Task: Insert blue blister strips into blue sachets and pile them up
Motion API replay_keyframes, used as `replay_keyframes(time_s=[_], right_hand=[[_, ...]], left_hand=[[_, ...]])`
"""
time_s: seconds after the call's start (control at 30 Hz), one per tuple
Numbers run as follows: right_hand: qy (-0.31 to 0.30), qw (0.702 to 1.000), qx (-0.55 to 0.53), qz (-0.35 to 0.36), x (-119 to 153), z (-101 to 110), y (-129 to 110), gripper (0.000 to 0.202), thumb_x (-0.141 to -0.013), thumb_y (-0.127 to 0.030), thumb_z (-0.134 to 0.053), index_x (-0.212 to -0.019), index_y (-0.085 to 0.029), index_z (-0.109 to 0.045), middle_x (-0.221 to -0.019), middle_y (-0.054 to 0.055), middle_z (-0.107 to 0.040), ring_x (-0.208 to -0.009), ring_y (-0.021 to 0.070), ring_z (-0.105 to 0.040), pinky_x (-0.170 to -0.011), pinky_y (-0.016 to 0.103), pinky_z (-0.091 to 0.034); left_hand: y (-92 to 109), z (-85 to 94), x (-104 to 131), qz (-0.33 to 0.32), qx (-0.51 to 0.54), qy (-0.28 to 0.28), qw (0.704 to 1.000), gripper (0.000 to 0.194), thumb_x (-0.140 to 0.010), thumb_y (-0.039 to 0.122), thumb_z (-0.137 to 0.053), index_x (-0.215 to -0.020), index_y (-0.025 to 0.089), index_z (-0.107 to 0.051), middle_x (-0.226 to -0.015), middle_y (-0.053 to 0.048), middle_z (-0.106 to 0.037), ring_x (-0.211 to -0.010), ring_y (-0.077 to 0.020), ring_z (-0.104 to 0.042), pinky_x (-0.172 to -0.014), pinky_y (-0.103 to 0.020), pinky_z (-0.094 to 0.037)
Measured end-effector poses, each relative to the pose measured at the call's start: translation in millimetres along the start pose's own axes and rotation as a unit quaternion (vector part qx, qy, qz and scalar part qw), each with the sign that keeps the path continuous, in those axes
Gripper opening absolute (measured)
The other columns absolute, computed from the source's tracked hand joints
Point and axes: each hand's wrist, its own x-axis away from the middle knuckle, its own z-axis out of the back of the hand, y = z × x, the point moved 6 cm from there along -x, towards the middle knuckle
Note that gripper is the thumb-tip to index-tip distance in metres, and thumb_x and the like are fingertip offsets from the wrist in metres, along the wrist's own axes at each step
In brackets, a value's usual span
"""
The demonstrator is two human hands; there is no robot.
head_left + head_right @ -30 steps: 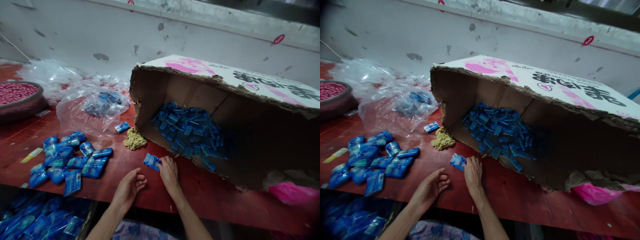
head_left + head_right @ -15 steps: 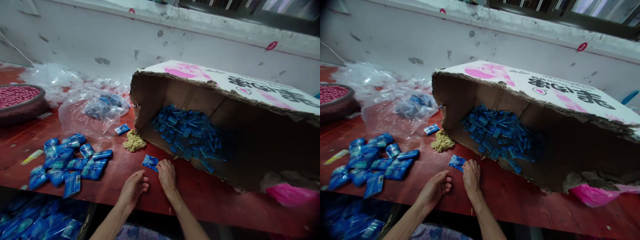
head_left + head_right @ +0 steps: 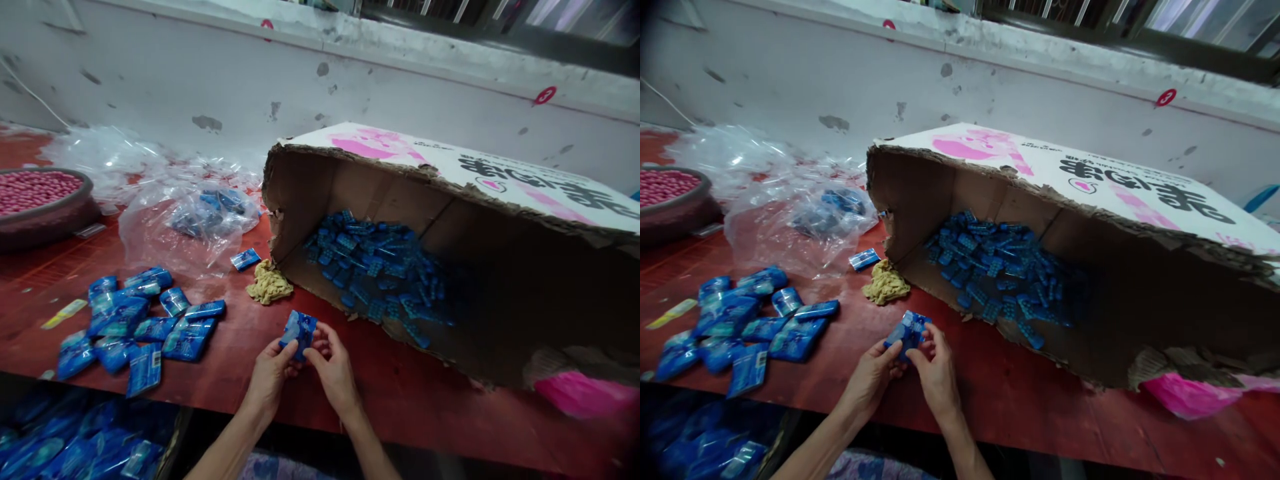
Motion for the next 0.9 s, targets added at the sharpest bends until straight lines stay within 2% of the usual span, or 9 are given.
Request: replay_keyframes(time_s=[0.07, 0.17, 0.27, 0.5, 0.8, 0.9], right_hand=[[-0.018, 0.99, -0.115, -0.079, -3, -6, 13, 0.033, -0.067, -0.028, -0.063, -0.098, -0.018, -0.058, -0.082, 0.003, -0.062, -0.065, 0.0132, -0.055, -0.061, 0.025, -0.045], [-0.063, 0.973, -0.183, -0.129, -3, -16, 19, 0.018, -0.068, -0.033, -0.061, -0.072, -0.015, -0.059, -0.058, -0.003, -0.055, -0.05, 0.0087, -0.046, -0.051, 0.02, -0.039], [-0.058, 0.974, -0.179, -0.127, -1, -18, 16, 0.019, -0.071, -0.032, -0.058, -0.064, -0.015, -0.055, -0.051, -0.005, -0.049, -0.046, 0.0071, -0.04, -0.047, 0.019, -0.034], [-0.021, 0.984, -0.138, -0.112, 6, -23, 22, 0.022, -0.077, -0.037, -0.052, -0.068, -0.016, -0.052, -0.058, -0.004, -0.049, -0.052, 0.0094, -0.043, -0.049, 0.02, -0.037], [0.012, 0.996, -0.044, -0.079, 8, -22, 22, 0.024, -0.082, -0.037, -0.042, -0.066, -0.02, -0.045, -0.058, -0.004, -0.045, -0.053, 0.0103, -0.043, -0.048, 0.02, -0.035], [0.005, 0.996, -0.05, -0.077, 7, -17, 21, 0.026, -0.082, -0.039, -0.042, -0.065, -0.02, -0.043, -0.057, -0.005, -0.045, -0.052, 0.0098, -0.043, -0.047, 0.019, -0.034]], left_hand=[[0, -0.7, 0, 0.004, 0.013, -0.007, 1.0, 0.024, -0.056, 0.028, -0.073, -0.069, 0.013, -0.06, -0.053, 0.001, -0.061, -0.043, -0.008, -0.052, -0.043, -0.019, -0.037], [-1, -0.9, 0, -0.004, 0.015, -0.013, 1.0, 0.022, -0.056, 0.027, -0.073, -0.068, 0.014, -0.06, -0.051, 0.001, -0.061, -0.04, -0.0076, -0.05, -0.042, -0.019, -0.037], [-2, -0.2, -1, -0.024, -0.018, -0.001, 1.0, 0.023, -0.056, 0.027, -0.073, -0.07, 0.011, -0.063, -0.053, 0.0, -0.062, -0.04, -0.0073, -0.049, -0.041, -0.019, -0.037], [-5, -1.2, -2, -0.067, -0.019, 0.053, 0.996, 0.025, -0.056, 0.03, -0.072, -0.068, 0.011, -0.063, -0.052, 0.001, -0.06, -0.043, -0.008, -0.048, -0.043, -0.02, -0.038], [-17, -5.3, -5, -0.034, 0.018, 0.069, 0.997, 0.027, -0.055, 0.035, -0.072, -0.058, 0.013, -0.058, -0.042, 0.005, -0.052, -0.035, -0.0059, -0.042, -0.037, -0.018, -0.034], [-15, -9.3, -3, -0.007, 0.013, 0.029, 0.999, 0.029, -0.052, 0.037, -0.074, -0.056, 0.012, -0.058, -0.042, 0.004, -0.053, -0.035, -0.0064, -0.044, -0.037, -0.019, -0.034]])
